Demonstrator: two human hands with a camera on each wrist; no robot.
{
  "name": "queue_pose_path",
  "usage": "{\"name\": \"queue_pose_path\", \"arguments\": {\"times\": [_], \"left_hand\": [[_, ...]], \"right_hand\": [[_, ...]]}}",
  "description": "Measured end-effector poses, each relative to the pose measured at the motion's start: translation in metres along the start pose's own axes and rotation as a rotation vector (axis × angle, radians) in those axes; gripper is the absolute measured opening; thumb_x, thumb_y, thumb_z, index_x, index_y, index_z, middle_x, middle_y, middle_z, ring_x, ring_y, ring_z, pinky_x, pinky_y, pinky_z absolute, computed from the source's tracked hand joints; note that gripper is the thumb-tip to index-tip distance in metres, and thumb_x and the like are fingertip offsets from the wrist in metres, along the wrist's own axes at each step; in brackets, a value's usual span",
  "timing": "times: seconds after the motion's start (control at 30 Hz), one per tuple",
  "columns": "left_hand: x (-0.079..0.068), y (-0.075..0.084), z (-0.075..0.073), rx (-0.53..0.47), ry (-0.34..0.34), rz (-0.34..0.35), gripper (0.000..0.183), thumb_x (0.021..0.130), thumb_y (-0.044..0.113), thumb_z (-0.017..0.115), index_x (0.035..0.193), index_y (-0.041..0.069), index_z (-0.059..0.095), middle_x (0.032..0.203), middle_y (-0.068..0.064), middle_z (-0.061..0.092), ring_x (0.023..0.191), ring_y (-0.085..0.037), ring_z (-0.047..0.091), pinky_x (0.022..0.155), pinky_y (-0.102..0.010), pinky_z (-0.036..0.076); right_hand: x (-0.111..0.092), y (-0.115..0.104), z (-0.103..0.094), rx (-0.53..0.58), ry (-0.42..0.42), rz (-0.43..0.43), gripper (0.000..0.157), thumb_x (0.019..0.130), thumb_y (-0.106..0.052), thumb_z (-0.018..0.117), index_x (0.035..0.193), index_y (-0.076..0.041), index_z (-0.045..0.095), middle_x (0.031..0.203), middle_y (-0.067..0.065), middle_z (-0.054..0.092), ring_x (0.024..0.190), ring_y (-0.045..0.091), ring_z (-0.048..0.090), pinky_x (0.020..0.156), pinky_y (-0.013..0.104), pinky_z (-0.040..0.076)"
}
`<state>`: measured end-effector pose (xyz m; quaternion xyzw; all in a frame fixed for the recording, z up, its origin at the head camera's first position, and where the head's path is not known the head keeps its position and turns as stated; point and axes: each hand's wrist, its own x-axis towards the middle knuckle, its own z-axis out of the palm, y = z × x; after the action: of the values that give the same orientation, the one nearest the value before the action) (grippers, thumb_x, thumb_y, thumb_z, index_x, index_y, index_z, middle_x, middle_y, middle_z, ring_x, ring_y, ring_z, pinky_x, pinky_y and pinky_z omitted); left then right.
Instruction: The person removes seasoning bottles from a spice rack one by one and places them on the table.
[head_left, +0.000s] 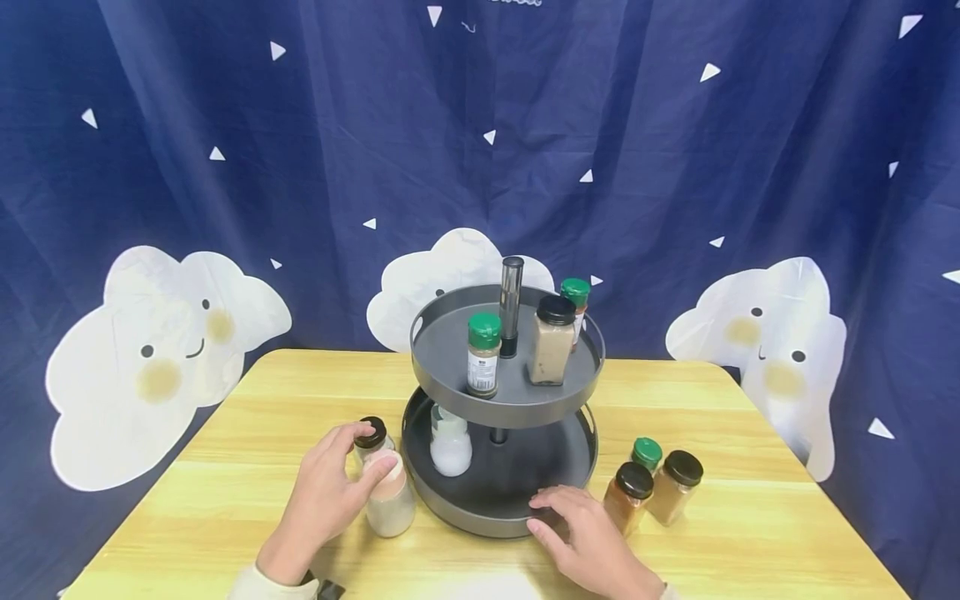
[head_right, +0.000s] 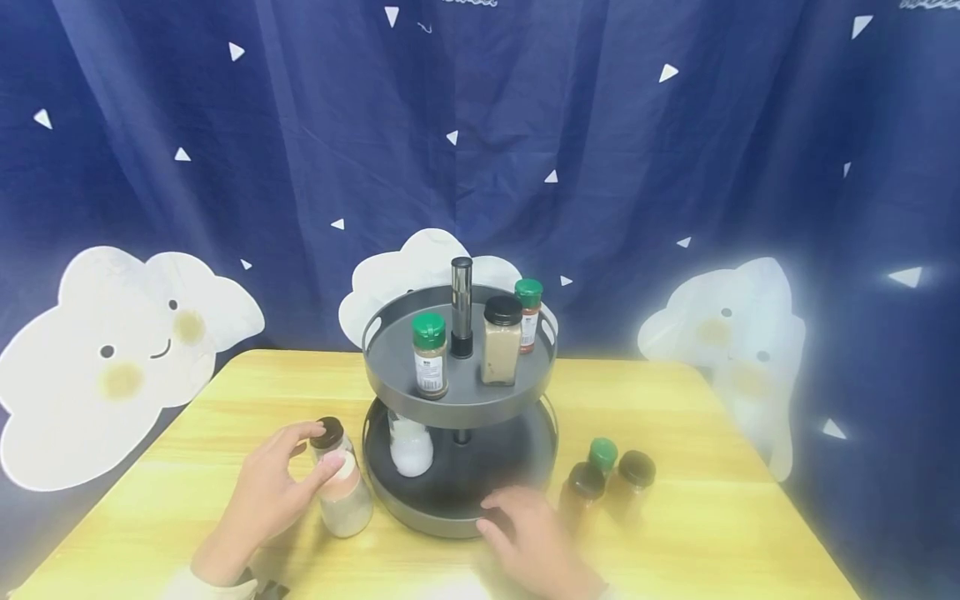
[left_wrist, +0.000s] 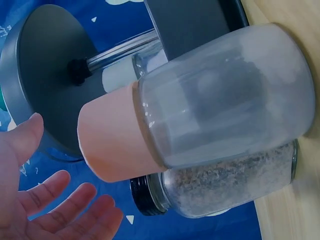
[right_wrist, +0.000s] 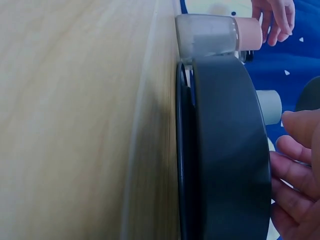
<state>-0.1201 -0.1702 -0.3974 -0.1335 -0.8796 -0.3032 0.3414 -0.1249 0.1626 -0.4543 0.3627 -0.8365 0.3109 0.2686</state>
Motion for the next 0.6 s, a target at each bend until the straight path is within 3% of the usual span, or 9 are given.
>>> {"name": "queue_pose_path", "arguments": {"times": [0.37, 0.6], "left_hand": [[0.002, 0.007, 0.006, -0.022, 0.021, 0.077, 0.043, 0.068, 0.014, 0.087, 0.102, 0.001, 0.064, 0.096, -0.009, 0.067, 0.086, -0.024, 0.064, 0.073, -0.041, 0.055], [0.003, 0.015, 0.011, -0.056, 0.001, 0.086, 0.043, 0.069, 0.016, 0.087, 0.104, 0.005, 0.064, 0.095, -0.006, 0.066, 0.083, -0.022, 0.064, 0.068, -0.036, 0.056]], "right_hand": [[-0.003, 0.003, 0.001, 0.032, -0.019, 0.01, 0.016, 0.081, -0.012, 0.078, 0.094, -0.012, 0.069, 0.098, -0.006, 0.067, 0.09, 0.011, 0.064, 0.074, 0.029, 0.056], [-0.002, 0.005, 0.0, 0.044, -0.03, 0.016, 0.015, 0.08, -0.009, 0.078, 0.091, -0.014, 0.068, 0.091, -0.009, 0.066, 0.084, 0.006, 0.061, 0.07, 0.025, 0.053]]}}
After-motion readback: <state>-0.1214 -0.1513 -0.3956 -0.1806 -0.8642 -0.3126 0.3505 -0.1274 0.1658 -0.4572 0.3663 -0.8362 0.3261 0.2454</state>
